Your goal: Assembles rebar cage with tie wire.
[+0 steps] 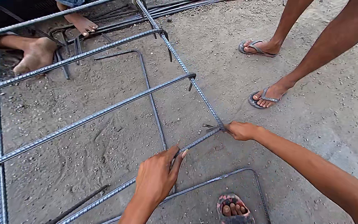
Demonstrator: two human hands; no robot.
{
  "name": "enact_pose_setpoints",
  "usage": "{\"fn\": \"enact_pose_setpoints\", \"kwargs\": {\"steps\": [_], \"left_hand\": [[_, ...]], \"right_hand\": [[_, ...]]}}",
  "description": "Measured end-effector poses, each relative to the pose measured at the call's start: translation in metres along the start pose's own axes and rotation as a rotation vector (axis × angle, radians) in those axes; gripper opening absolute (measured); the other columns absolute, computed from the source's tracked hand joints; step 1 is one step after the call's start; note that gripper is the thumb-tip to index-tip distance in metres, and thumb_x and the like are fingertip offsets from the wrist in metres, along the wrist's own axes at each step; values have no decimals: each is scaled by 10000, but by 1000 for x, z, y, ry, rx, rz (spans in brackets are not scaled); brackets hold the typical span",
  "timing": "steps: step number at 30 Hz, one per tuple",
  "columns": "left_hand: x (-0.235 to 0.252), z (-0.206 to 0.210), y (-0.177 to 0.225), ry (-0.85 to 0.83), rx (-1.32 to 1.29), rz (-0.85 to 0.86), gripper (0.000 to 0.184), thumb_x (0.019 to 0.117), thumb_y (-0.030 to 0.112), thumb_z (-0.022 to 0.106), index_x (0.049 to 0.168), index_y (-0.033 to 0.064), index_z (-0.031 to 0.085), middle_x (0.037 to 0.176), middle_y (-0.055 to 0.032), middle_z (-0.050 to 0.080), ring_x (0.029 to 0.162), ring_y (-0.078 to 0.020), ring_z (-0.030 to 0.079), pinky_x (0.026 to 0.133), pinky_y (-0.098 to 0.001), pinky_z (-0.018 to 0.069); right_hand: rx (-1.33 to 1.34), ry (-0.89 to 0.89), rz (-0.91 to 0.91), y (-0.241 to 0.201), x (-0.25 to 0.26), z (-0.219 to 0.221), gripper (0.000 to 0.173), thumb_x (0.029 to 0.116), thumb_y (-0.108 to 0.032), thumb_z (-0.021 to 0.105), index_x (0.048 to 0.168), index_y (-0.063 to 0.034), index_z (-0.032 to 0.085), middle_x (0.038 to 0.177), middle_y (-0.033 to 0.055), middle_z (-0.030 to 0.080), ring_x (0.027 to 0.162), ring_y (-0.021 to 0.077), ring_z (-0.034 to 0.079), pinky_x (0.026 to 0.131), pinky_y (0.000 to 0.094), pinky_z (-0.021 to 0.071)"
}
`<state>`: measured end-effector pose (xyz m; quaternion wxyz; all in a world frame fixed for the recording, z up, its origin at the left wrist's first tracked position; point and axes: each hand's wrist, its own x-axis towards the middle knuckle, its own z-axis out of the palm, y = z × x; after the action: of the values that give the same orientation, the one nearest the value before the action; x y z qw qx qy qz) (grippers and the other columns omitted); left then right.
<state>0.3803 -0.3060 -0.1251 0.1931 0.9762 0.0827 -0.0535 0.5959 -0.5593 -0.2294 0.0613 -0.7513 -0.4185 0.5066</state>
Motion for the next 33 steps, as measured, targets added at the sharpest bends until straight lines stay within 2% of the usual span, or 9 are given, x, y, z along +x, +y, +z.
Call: {"fn": "enact_pose_setpoints", "kwargs": {"steps": [5, 10, 15, 23, 26, 28, 30, 31, 33], "left_hand": [[8, 4, -1, 47, 34, 26, 536, 1015, 499, 400, 758, 98, 647, 523, -31, 494, 430, -217, 530, 388, -399, 357], [10, 5, -1, 26, 32, 8, 544, 1025, 498, 391, 749, 102, 643, 524, -21, 494, 424, -193, 511, 385, -379, 341], [18, 10, 0, 69, 90, 23, 549, 1035, 477, 365, 734, 105, 634, 521, -18, 489, 416, -187, 510, 378, -367, 335], [19, 10, -1, 158, 156, 6, 579, 1032, 503, 361, 677, 100, 578, 521, -36, 485, 438, -210, 543, 381, -364, 350], [25, 6, 12, 104, 161, -45, 714, 942, 693, 412, 684, 59, 612, 540, -74, 527, 478, -257, 589, 409, -405, 400], [41, 4, 36, 74, 137, -41, 748, 836, 741, 545, 864, 15, 723, 674, -125, 625, 605, -319, 666, 483, -451, 500], [66, 13, 70, 34, 58, 19, 724, 846, 625, 677, 1177, -18, 708, 874, -166, 695, 760, -339, 712, 607, -458, 578], [79, 22, 85, 41, 25, 57, 652, 869, 544, 707, 1167, -36, 692, 905, -175, 701, 781, -331, 724, 621, -440, 590], [96, 39, 100, 78, -5, 78, 460, 903, 375, 735, 1011, -68, 672, 870, -191, 690, 751, -322, 732, 599, -409, 589]], "right_hand": [[-93, -83, -68, 14, 11, -21, 308, 1101, -146, 434, 1344, 9, 543, 1107, 282, 651, 1061, 451, 654, 921, 587, 502], [-93, -113, -69, 24, 17, -27, 294, 1094, -228, 481, 1183, 29, 592, 975, 239, 649, 950, 403, 668, 844, 550, 521], [-241, -123, -173, 42, 33, -42, 210, 1060, -175, 533, 1092, -6, 653, 889, 162, 659, 876, 324, 673, 786, 493, 529], [-309, -225, -220, 31, 40, -75, 199, 1036, -160, 574, 1080, 12, 665, 869, 183, 664, 861, 348, 672, 778, 513, 522], [-273, -240, -192, 32, 35, -72, 191, 1038, -145, 565, 1075, 25, 643, 864, 198, 650, 857, 362, 667, 773, 522, 517], [-247, -231, -177, 30, 34, -70, 181, 1034, -129, 564, 1073, 31, 638, 864, 206, 645, 854, 375, 665, 766, 533, 517], [-228, -220, -178, 29, 32, -66, 183, 1031, -131, 571, 1072, 34, 640, 868, 209, 647, 855, 380, 668, 764, 541, 520], [-214, -212, -174, 29, 30, -64, 182, 1028, -130, 573, 1071, 35, 638, 869, 211, 645, 854, 385, 666, 762, 546, 519], [-196, -200, -152, 29, 25, -63, 189, 1032, -130, 567, 1090, 36, 636, 890, 218, 647, 876, 394, 666, 776, 551, 518]]}}
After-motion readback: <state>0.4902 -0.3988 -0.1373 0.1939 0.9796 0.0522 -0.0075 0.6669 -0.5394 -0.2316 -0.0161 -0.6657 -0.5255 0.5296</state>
